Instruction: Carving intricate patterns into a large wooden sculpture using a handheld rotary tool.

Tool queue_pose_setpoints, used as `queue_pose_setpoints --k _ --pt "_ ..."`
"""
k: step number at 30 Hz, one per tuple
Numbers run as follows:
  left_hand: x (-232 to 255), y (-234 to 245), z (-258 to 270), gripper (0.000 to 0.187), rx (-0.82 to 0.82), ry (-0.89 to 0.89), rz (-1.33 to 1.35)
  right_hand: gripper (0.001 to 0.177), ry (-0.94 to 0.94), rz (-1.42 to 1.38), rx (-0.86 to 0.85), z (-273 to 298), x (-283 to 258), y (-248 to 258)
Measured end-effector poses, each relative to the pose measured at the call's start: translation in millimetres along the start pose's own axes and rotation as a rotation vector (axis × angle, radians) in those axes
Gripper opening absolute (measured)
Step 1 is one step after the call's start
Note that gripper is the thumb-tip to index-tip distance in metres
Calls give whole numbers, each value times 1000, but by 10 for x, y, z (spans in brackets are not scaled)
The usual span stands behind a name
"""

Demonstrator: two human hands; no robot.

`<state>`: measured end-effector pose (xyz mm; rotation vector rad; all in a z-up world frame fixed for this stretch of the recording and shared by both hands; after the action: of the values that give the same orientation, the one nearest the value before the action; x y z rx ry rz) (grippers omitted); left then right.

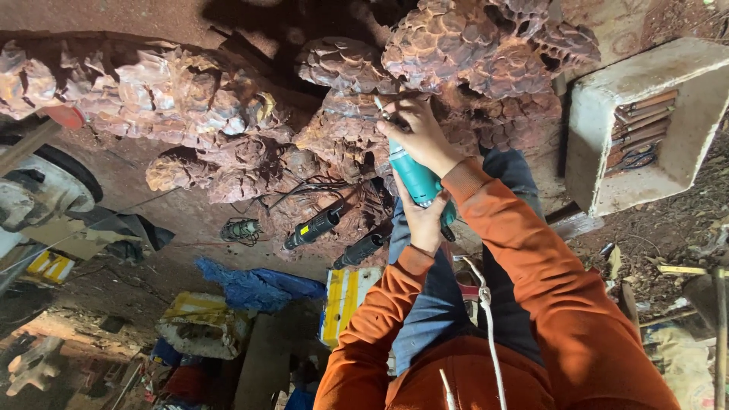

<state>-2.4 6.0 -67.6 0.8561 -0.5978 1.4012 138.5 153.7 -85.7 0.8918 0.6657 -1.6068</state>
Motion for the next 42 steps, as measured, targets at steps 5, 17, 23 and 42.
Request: queue_pose_setpoints --k 5,17,23,42 --pt "138 -30 -65 122 -96 33 -22 31 -145 37 -13 -17 372 -50" --pt "348 -193 -137 119 -105 35 22 34 -300 10 -55 -48 157 27" --pt "411 -377 -50 120 -50 85 73 31 -341 33 -67 -75 310 147" --pt "207 -905 82 119 221 141 326 57 -496 388 -290 -223 -229 383"
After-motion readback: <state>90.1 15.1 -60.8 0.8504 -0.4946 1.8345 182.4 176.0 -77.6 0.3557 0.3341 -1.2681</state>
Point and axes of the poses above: each hand's wrist, its own z-axis away from the middle knuckle, its own y-axis out of the back of the hand, x = y × z, the point moved 8 cm from there along -z, towards the middle knuckle, and after that the axes turned 14 degrees about -y, right-handed, at the moved point
